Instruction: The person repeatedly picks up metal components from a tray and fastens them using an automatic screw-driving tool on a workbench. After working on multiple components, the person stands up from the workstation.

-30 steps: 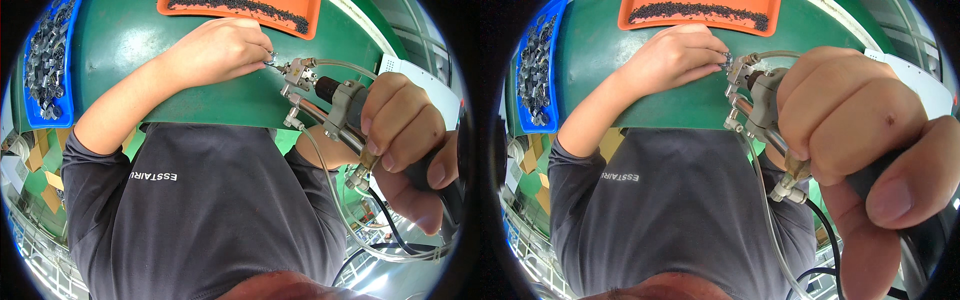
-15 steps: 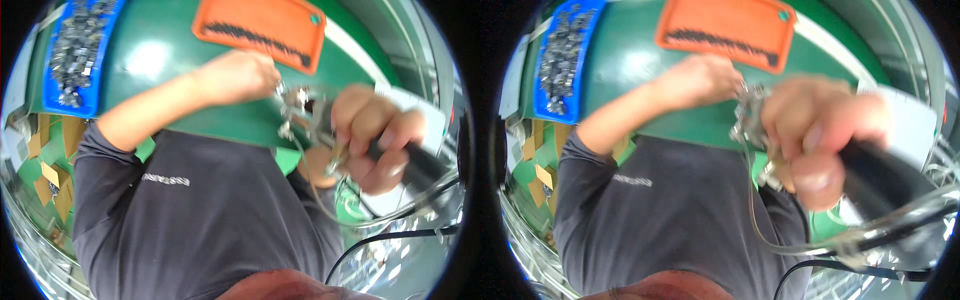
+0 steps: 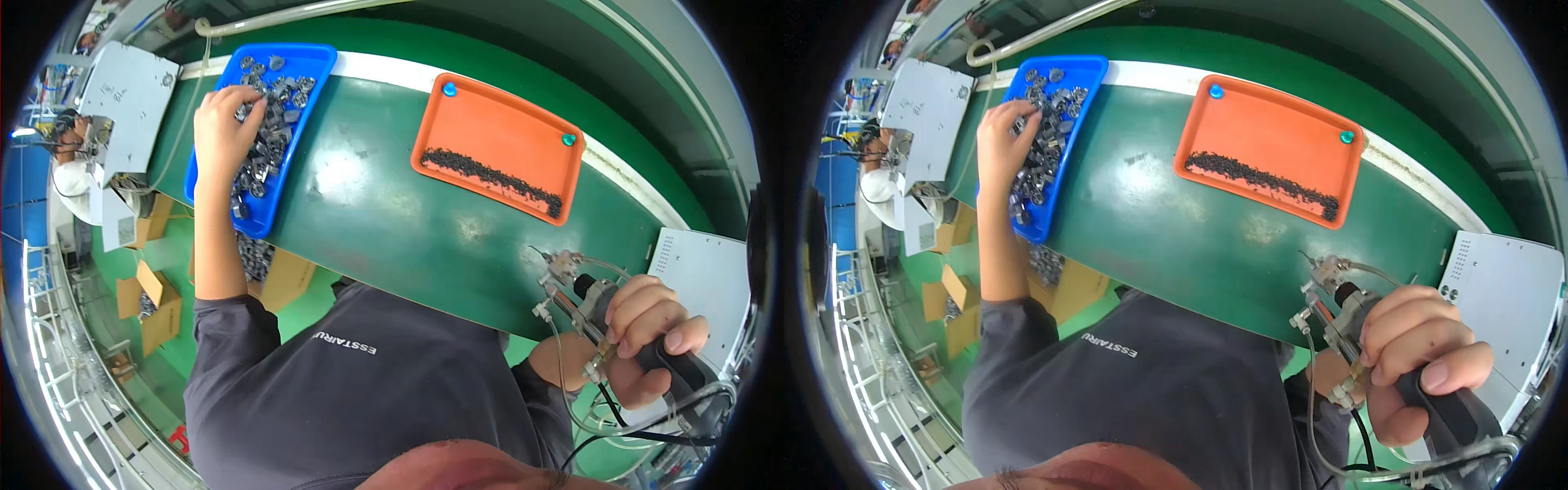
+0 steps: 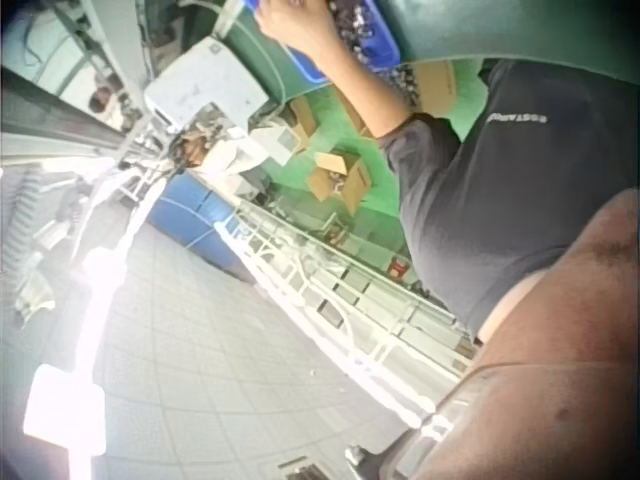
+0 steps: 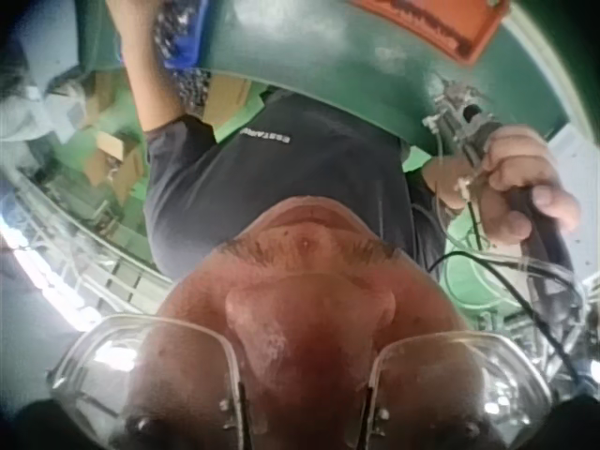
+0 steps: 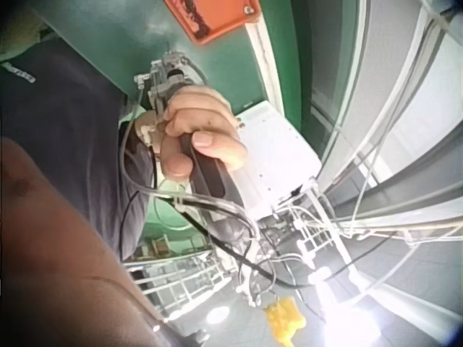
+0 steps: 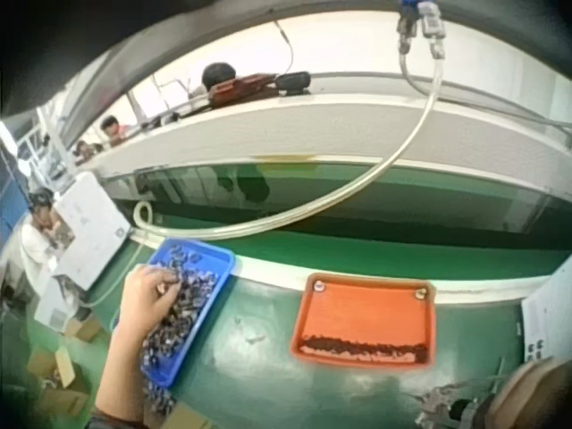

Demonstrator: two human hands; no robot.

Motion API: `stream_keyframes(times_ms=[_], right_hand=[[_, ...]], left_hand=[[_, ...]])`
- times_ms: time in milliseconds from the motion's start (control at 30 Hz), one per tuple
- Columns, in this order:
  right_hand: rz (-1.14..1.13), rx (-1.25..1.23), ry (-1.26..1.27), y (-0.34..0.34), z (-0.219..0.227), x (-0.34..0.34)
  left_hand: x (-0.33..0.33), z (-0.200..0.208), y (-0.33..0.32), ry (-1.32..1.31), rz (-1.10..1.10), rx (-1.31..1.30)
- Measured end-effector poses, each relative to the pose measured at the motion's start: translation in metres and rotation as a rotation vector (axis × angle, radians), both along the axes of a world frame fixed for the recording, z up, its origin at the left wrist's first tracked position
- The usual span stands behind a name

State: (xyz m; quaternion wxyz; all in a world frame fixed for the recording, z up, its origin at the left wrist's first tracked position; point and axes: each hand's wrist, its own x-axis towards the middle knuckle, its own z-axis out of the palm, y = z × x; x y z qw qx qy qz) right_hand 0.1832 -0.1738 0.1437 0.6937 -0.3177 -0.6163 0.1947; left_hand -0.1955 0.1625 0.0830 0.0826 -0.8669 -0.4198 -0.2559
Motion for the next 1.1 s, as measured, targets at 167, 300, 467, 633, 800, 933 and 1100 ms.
stream_keyframes(times_ms=[167, 300, 467, 633, 800, 933, 1100], right_hand=[[-0.038, 0.001, 0.028, -0.004, 0.001, 0.001], [-0.005, 0.034, 0.032, -0.002, -0.002, -0.005], [-0.048, 0.059, 0.086, 0.005, -0.008, -0.015], [-0.035, 0.035, 0.042, 0.006, -0.002, -0.009], [0.11, -0.02, 0.018, -0.011, 0.001, 0.019], [0.096, -0.143, 0.021, -0.02, 0.003, 0.021], [0.151, -0.172, 0.004, -0.025, 0.008, 0.023]], left_hand=[[0.047, 0.009, 0.025, -0.143, -0.217, 0.184], [0.13, -0.019, 0.099, -0.048, -0.369, -0.045], [0.186, -0.113, 0.205, 0.097, -0.294, 0.004], [0.207, -0.132, 0.214, 0.017, -0.113, -0.319], [0.22, -0.005, 0.033, -0.296, -0.514, -0.393], [0.206, -0.019, -0.091, -0.326, -0.926, -0.437], [0.198, -0.06, -0.17, -0.247, -1.168, -0.494]])
